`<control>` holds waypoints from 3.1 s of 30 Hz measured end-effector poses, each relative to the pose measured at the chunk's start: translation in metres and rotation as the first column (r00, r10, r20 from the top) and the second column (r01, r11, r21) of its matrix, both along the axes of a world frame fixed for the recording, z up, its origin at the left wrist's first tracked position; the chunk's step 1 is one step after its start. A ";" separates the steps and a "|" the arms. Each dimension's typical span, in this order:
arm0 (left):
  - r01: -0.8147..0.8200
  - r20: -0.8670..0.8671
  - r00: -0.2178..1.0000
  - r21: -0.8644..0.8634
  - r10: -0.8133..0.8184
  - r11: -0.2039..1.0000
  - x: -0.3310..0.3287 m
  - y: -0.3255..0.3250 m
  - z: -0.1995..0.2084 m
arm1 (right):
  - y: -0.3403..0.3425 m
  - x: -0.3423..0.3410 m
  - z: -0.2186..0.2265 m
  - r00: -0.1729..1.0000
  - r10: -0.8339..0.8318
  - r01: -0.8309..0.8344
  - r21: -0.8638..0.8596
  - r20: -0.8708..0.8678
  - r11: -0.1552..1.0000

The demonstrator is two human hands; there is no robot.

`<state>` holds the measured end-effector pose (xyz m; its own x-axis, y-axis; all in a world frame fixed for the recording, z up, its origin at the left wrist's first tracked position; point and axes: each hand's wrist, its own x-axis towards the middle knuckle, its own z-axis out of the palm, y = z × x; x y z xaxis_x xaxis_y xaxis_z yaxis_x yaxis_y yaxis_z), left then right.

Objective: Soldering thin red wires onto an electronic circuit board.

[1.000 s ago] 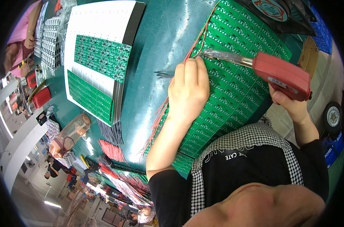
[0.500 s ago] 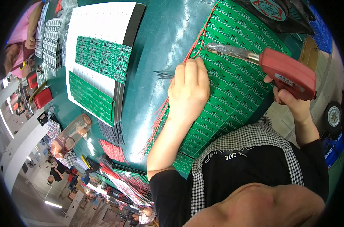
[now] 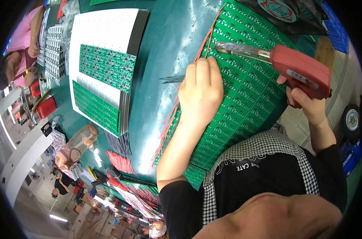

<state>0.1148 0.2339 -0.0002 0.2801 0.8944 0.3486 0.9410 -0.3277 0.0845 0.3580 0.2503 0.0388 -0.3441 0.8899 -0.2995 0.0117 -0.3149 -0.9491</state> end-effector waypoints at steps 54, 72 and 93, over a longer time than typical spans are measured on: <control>-0.004 0.012 1.000 0.028 0.004 1.000 0.008 0.016 0.002 | 0.011 0.007 -0.002 0.997 -0.029 0.024 0.077 0.070 0.997; -0.001 -0.021 1.000 0.012 0.002 1.000 0.009 0.020 -0.003 | 0.005 0.011 -0.004 0.985 -0.017 0.025 -0.045 0.172 0.999; -0.018 -0.020 1.000 0.010 0.019 1.000 0.011 0.018 -0.004 | 0.010 0.008 -0.002 0.998 0.057 -0.055 0.058 -0.027 0.997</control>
<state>0.1254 0.2523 -0.0043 0.2704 0.8960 0.3522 0.9484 -0.3109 0.0626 0.3655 0.2601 0.0364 -0.4016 0.8844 -0.2377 0.0006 -0.2593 -0.9658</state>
